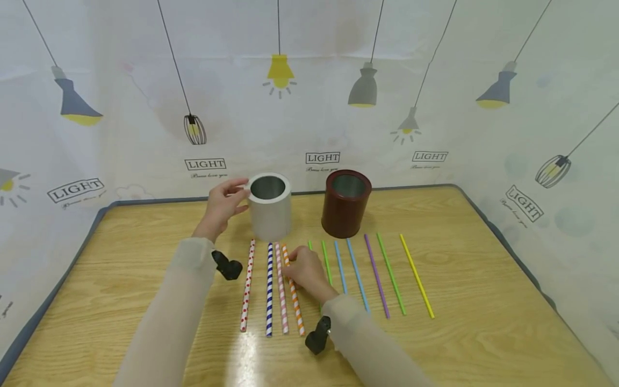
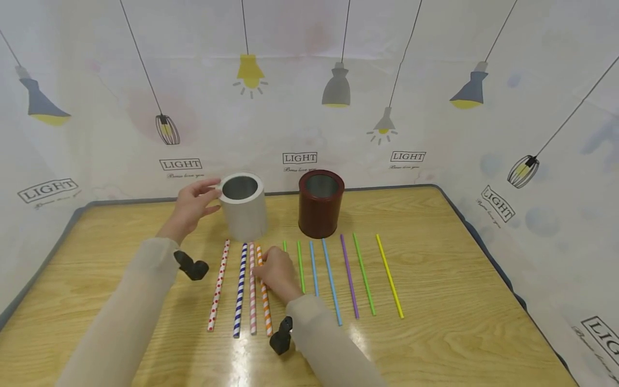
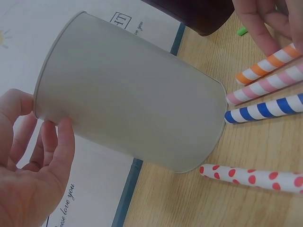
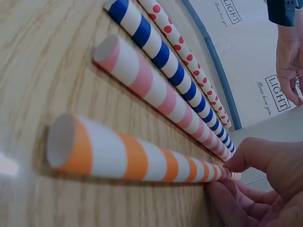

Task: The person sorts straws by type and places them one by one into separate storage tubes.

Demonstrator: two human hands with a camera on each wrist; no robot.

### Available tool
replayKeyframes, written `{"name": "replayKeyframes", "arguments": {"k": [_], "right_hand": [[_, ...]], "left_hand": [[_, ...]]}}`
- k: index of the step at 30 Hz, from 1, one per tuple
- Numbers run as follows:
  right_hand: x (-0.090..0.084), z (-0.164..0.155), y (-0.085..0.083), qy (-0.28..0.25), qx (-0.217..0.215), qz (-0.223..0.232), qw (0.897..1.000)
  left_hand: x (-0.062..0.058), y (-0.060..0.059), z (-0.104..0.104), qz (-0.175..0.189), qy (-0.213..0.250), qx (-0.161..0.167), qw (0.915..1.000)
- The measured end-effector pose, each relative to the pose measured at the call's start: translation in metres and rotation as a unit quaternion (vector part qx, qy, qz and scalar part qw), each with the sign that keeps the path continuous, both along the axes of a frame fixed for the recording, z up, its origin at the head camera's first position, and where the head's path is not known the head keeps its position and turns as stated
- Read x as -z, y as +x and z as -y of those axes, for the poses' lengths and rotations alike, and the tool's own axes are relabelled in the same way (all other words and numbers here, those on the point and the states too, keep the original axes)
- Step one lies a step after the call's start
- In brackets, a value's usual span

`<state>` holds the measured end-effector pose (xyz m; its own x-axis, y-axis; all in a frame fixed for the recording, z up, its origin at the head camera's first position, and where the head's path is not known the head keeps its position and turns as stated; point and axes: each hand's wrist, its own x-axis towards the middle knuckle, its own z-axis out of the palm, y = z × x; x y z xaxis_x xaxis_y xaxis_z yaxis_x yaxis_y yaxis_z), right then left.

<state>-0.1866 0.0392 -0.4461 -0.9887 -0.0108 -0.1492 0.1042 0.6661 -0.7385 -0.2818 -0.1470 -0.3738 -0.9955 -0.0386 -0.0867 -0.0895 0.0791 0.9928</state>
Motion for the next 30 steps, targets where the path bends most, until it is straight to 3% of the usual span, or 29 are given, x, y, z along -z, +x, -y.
{"name": "replayKeyframes", "arguments": {"k": [4, 15, 18, 30], "right_hand": [[0.0, 0.0, -0.001, -0.004, 0.0, -0.004, 1.0], [-0.003, -0.007, -0.004, -0.056, 0.007, 0.048, 0.997], [-0.006, -0.009, -0.005, -0.056, 0.006, 0.03, 0.998], [-0.031, -0.025, -0.012, -0.162, -0.018, -0.001, 0.987]], "left_hand": [[0.0, 0.0, 0.0, -0.002, 0.001, 0.002, 1.0], [0.0, 0.0, -0.001, -0.003, -0.002, 0.003, 1.0], [0.001, 0.0, 0.0, -0.004, -0.002, 0.002, 1.0], [0.003, -0.002, 0.0, -0.003, 0.006, -0.004, 1.0]]}}
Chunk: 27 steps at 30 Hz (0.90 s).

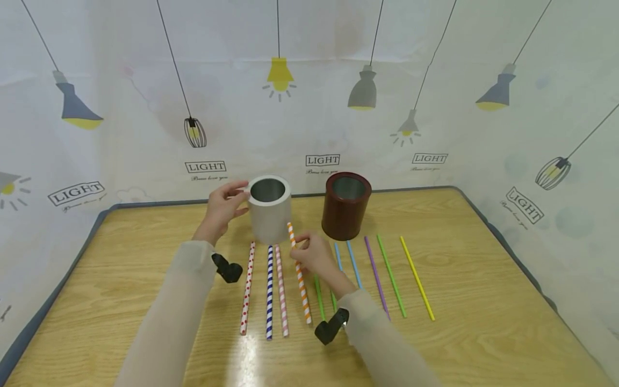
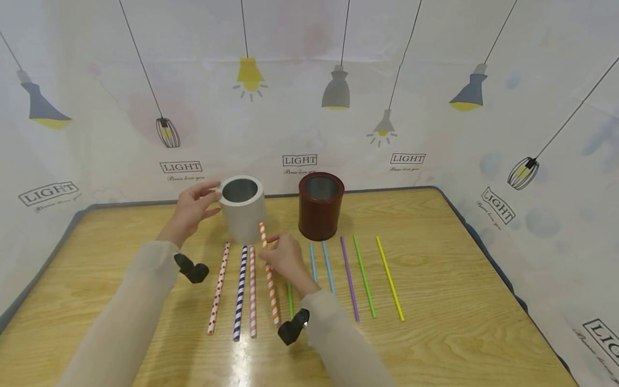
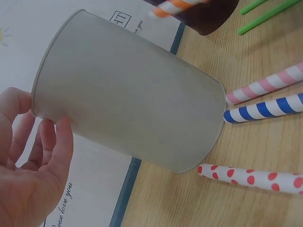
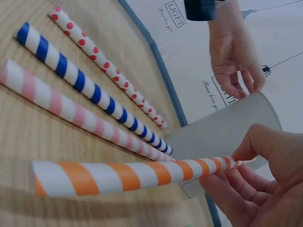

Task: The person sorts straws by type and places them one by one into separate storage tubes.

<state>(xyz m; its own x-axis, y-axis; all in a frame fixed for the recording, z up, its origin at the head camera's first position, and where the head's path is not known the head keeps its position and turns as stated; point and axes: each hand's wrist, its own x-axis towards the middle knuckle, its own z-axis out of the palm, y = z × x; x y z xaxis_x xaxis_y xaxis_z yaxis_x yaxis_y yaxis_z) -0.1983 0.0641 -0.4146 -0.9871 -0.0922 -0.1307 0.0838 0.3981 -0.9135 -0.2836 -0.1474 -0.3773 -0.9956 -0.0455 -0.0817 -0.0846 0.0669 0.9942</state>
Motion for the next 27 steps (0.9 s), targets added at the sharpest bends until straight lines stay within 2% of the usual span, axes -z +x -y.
{"name": "replayKeyframes", "arguments": {"k": [11, 19, 27], "right_hand": [[-0.027, -0.008, -0.014, -0.068, 0.013, -0.076, 0.995], [-0.045, -0.011, -0.034, -0.083, 0.002, -0.12, 0.989], [-0.063, -0.014, -0.061, -0.091, -0.011, -0.159, 0.983]], "left_hand": [[-0.001, 0.002, 0.001, -0.009, -0.009, 0.002, 0.9999], [0.002, 0.0, 0.002, -0.018, -0.012, 0.001, 0.9998], [0.001, 0.001, 0.001, -0.02, -0.013, 0.003, 0.9997]]}}
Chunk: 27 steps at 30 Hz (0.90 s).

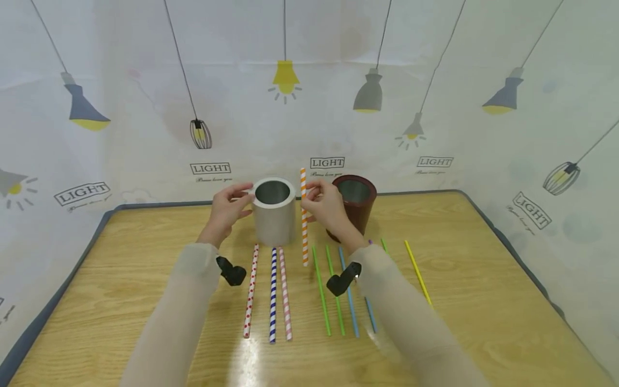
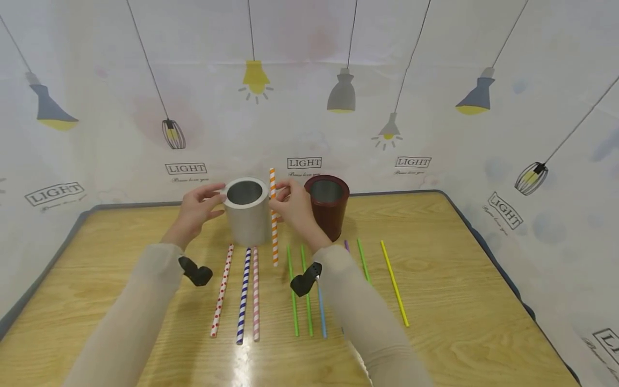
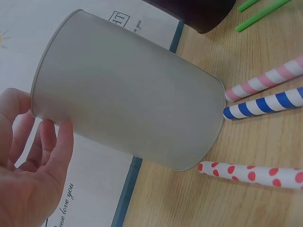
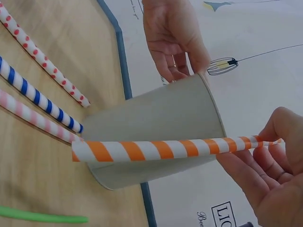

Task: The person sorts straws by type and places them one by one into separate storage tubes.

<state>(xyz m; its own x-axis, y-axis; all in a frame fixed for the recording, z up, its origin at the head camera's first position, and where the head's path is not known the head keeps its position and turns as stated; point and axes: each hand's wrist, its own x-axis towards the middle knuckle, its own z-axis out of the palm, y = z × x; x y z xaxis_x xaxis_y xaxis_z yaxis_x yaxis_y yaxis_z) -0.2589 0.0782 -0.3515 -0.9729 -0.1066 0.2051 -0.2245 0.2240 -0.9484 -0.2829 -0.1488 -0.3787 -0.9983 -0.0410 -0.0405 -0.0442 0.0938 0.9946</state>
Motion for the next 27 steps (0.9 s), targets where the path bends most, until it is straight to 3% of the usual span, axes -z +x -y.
{"name": "replayKeyframes", "arguments": {"k": [8, 16, 27], "right_hand": [[-0.025, 0.0, -0.027, -0.012, 0.0, -0.024, 1.0], [-0.061, 0.006, -0.05, -0.007, 0.015, -0.058, 0.998], [-0.096, 0.025, -0.067, 0.014, 0.023, -0.117, 0.993]], "left_hand": [[-0.001, 0.001, 0.0, 0.0, 0.004, -0.003, 1.0], [-0.001, 0.001, 0.001, -0.003, 0.009, -0.002, 1.0], [0.0, 0.001, 0.001, -0.01, 0.012, 0.002, 0.9999]]}}
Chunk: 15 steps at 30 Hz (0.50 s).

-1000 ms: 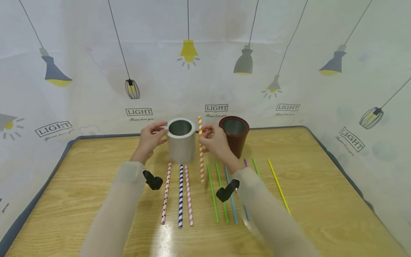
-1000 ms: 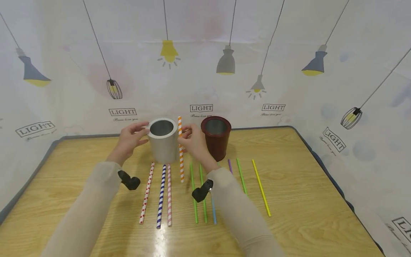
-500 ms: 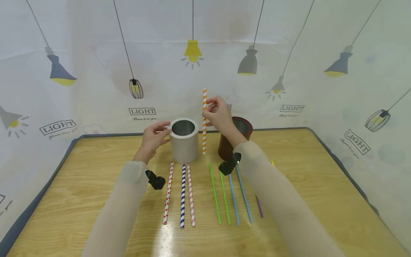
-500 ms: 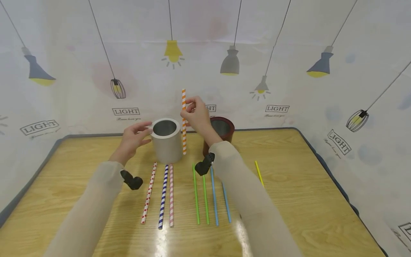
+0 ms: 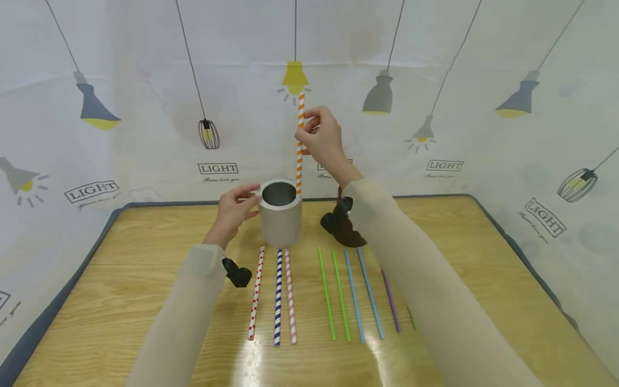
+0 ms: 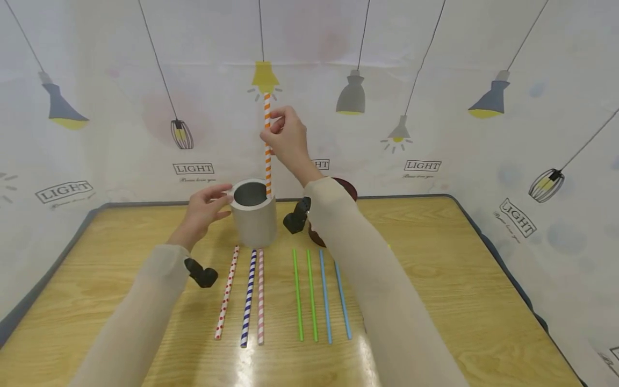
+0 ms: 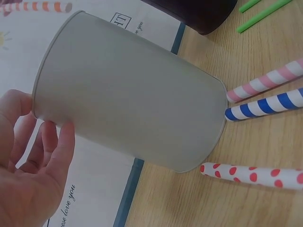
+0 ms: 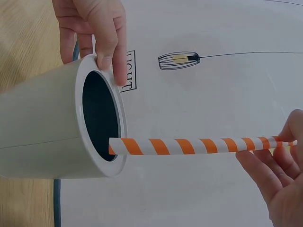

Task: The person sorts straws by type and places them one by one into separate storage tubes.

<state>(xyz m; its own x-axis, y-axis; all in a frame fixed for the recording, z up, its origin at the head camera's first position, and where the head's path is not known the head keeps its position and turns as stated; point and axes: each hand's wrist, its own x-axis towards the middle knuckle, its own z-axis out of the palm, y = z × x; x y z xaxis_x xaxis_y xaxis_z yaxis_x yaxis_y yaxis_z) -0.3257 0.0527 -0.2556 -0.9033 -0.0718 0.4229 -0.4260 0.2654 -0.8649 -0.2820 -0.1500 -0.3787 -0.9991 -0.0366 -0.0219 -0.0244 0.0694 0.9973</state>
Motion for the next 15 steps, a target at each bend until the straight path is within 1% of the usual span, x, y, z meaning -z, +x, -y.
{"name": "replayKeyframes", "arguments": {"k": [3, 5, 11, 15], "right_hand": [[-0.001, 0.007, -0.003, -0.003, 0.002, -0.009, 1.0], [0.003, 0.01, -0.005, -0.011, 0.004, -0.007, 1.0], [0.024, 0.016, -0.011, -0.026, 0.01, 0.032, 0.999], [0.038, 0.018, -0.014, -0.035, 0.012, 0.053, 0.998]], "left_hand": [[0.001, 0.0, 0.0, -0.002, 0.001, 0.001, 1.0], [0.001, -0.001, 0.0, -0.003, 0.001, 0.001, 1.0], [0.001, 0.0, -0.001, 0.001, 0.008, -0.004, 1.0], [0.001, -0.001, 0.001, 0.003, 0.003, -0.007, 1.0]]}}
